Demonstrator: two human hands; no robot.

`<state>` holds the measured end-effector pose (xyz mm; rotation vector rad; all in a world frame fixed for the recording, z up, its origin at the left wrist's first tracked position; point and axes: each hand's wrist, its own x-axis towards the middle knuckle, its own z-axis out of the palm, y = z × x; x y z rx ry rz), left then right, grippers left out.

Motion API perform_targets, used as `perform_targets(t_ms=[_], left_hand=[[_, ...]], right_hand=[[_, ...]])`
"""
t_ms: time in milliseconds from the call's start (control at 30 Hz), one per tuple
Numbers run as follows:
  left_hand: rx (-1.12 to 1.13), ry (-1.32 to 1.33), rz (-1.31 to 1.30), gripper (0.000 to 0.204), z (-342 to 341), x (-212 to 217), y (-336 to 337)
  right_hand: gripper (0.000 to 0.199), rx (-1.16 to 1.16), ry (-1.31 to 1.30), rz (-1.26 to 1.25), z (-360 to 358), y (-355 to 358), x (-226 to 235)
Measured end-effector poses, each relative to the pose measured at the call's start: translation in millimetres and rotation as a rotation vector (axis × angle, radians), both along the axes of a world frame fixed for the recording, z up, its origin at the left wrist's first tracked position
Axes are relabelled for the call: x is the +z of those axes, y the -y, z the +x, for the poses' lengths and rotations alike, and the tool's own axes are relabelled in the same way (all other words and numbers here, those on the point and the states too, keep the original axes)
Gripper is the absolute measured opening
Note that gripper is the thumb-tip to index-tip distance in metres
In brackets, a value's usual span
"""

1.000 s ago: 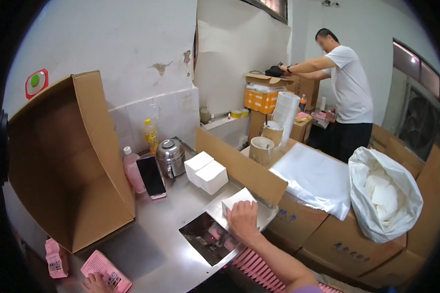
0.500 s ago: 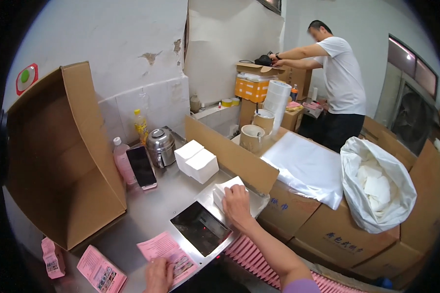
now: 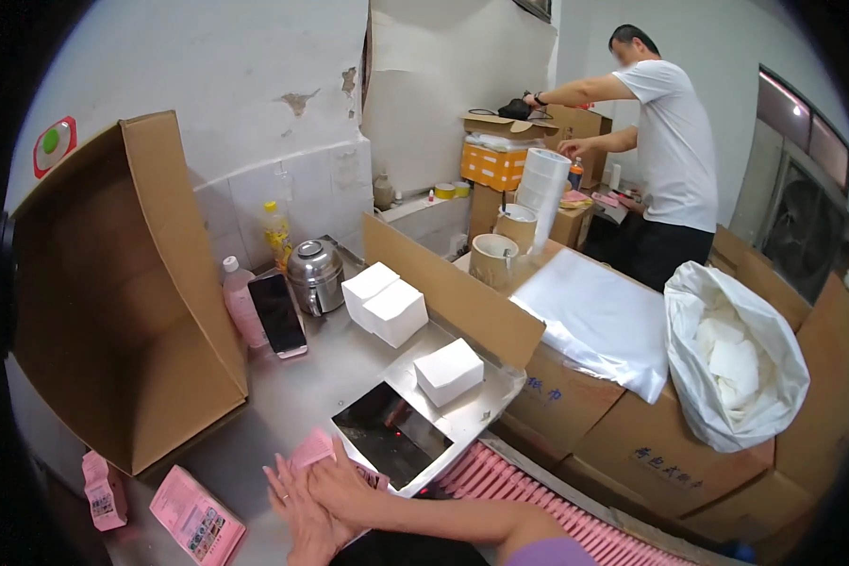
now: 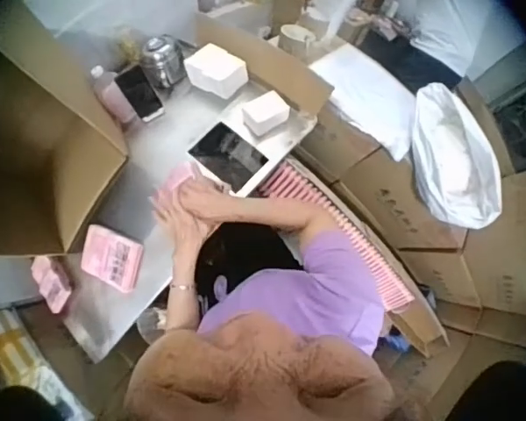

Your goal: Packing pink item packets into small white boxes and then placing them into a large cardboard shipping box.

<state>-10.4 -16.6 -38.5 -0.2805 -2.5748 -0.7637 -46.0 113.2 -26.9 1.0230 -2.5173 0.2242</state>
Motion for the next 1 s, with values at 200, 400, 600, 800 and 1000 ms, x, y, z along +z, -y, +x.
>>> perform_targets(t_ms=[200,400,600,800,1000], left_hand=[[-0.051,0.096,-0.276,0.062,12.0,-3.6,19.3],[-0.075,0.051,-0.329,0.058,6.2,28.9,14.8],[-0.12,0.163,-0.383,0.073,12.8,44.4,17.5],[-0.159,0.051,-0.205,0.051,9.0,18.1,17.8],[-0.253,0.198,-0.107,0.06,14.9,33.9,25.4]], right_hand=[[0.023,-0.644,-0.112,-0.109,-30.9,-84.2,47.7],[0.022,-0.83,-0.223,-0.067,-66.5,-166.3,10.5],[0.018,-0.783,-0.151,-0.235,-63.6,-179.8,31.5],[0.028,-0.605,-0.191,-0.347,-55.0,-183.6,23.0],[0.042,0.045,0.179,-0.196,31.9,-56.3,25.7]])
